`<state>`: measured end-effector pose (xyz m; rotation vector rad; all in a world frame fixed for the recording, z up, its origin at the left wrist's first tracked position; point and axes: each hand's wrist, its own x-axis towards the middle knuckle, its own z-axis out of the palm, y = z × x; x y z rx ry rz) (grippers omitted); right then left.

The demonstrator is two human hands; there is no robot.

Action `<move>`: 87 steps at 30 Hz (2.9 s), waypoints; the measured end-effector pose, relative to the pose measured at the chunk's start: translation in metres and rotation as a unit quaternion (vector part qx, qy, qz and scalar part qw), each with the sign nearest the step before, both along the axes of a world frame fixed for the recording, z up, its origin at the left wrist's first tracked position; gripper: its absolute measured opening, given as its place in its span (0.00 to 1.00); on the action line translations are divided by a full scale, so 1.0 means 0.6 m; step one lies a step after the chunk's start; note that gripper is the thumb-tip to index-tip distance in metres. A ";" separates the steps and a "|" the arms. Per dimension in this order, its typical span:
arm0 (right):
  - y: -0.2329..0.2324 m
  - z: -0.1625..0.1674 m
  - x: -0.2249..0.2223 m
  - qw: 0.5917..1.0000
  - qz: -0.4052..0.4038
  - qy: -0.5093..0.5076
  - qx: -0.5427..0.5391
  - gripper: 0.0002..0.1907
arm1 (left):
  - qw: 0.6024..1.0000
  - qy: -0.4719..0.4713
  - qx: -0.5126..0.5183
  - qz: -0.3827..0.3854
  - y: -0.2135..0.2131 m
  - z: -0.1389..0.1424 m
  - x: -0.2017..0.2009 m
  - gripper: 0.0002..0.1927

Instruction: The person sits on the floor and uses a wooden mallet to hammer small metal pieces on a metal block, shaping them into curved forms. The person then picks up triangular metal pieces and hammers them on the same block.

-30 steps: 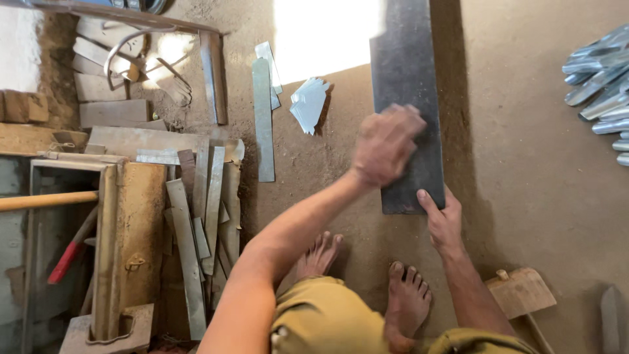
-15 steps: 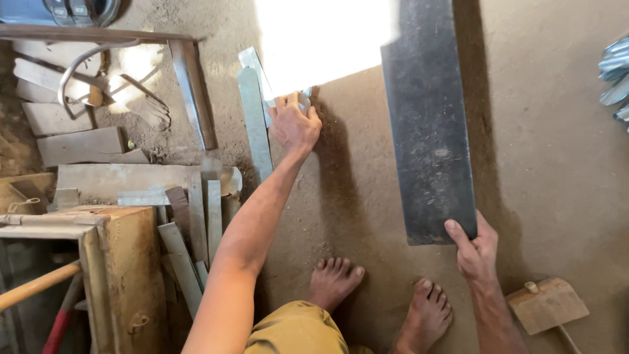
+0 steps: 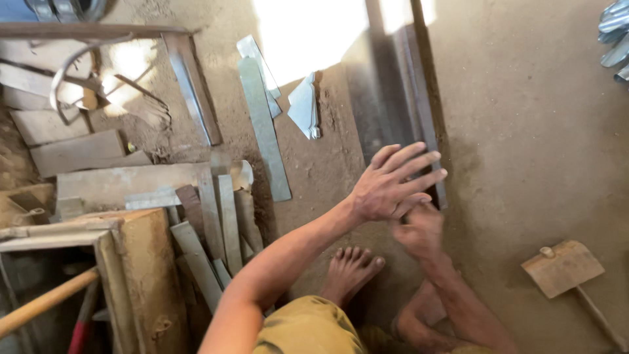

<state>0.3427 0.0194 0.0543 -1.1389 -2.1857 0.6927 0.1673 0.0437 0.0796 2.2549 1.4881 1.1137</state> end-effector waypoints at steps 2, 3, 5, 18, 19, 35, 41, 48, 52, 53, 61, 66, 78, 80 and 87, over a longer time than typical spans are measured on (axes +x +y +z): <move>-0.016 -0.012 -0.018 0.999 0.006 -0.011 0.029 0.17 | 0.999 0.037 0.015 -0.024 0.008 -0.017 -0.002 0.19; -0.023 -0.019 -0.022 1.000 0.008 -0.015 0.008 0.16 | 0.997 0.056 -0.029 -0.052 0.010 -0.022 -0.007 0.17; -0.031 -0.028 -0.019 0.999 0.000 -0.029 -0.029 0.15 | 0.983 0.088 -0.110 -0.121 0.017 -0.022 -0.015 0.21; -0.055 0.026 0.164 0.995 0.012 -0.095 -0.026 0.29 | 0.989 -0.025 -0.052 0.135 0.026 0.030 -0.131 0.17; -0.065 0.029 0.222 0.990 -0.048 -0.126 0.046 0.28 | 0.973 -0.074 -0.100 0.195 0.044 0.034 -0.167 0.18; -0.070 -0.032 0.440 0.881 -0.331 -0.293 -0.169 0.41 | 0.728 0.008 -0.495 0.474 0.159 0.033 -0.189 0.26; -0.072 -0.055 0.368 0.918 -0.323 -0.218 -0.068 0.31 | 0.721 -0.012 -0.502 0.478 0.056 0.020 -0.168 0.32; -0.085 -0.055 0.355 0.929 -0.293 -0.227 -0.025 0.27 | 0.795 -0.013 -0.416 0.441 -0.009 -0.006 -0.210 0.38; -0.087 -0.059 0.343 0.927 -0.305 -0.216 -0.018 0.27 | 0.793 -0.033 -0.435 0.425 -0.024 -0.016 -0.247 0.34; -0.087 -0.059 0.339 0.930 -0.298 -0.215 -0.009 0.26 | 0.793 -0.048 -0.436 0.422 -0.027 -0.018 -0.255 0.34; -0.083 -0.053 0.328 0.945 -0.272 -0.183 -0.020 0.26 | 0.843 -0.052 -0.350 0.405 -0.057 -0.044 -0.272 0.27; -0.085 -0.061 0.337 0.947 -0.259 -0.190 -0.027 0.25 | 0.851 -0.057 -0.319 0.413 -0.066 -0.049 -0.272 0.25; -0.037 0.033 0.204 0.990 -0.138 -0.004 -0.001 0.17 | 0.759 -0.458 -0.373 0.274 -0.098 -0.063 -0.259 0.20; -0.024 0.075 0.128 0.993 -0.071 0.042 -0.085 0.17 | 0.616 -0.643 -0.423 0.169 -0.106 -0.045 -0.231 0.22; 0.031 0.131 -0.074 0.887 0.130 0.270 -0.351 0.40 | 0.412 -0.792 -0.419 -0.165 -0.144 0.021 -0.062 0.42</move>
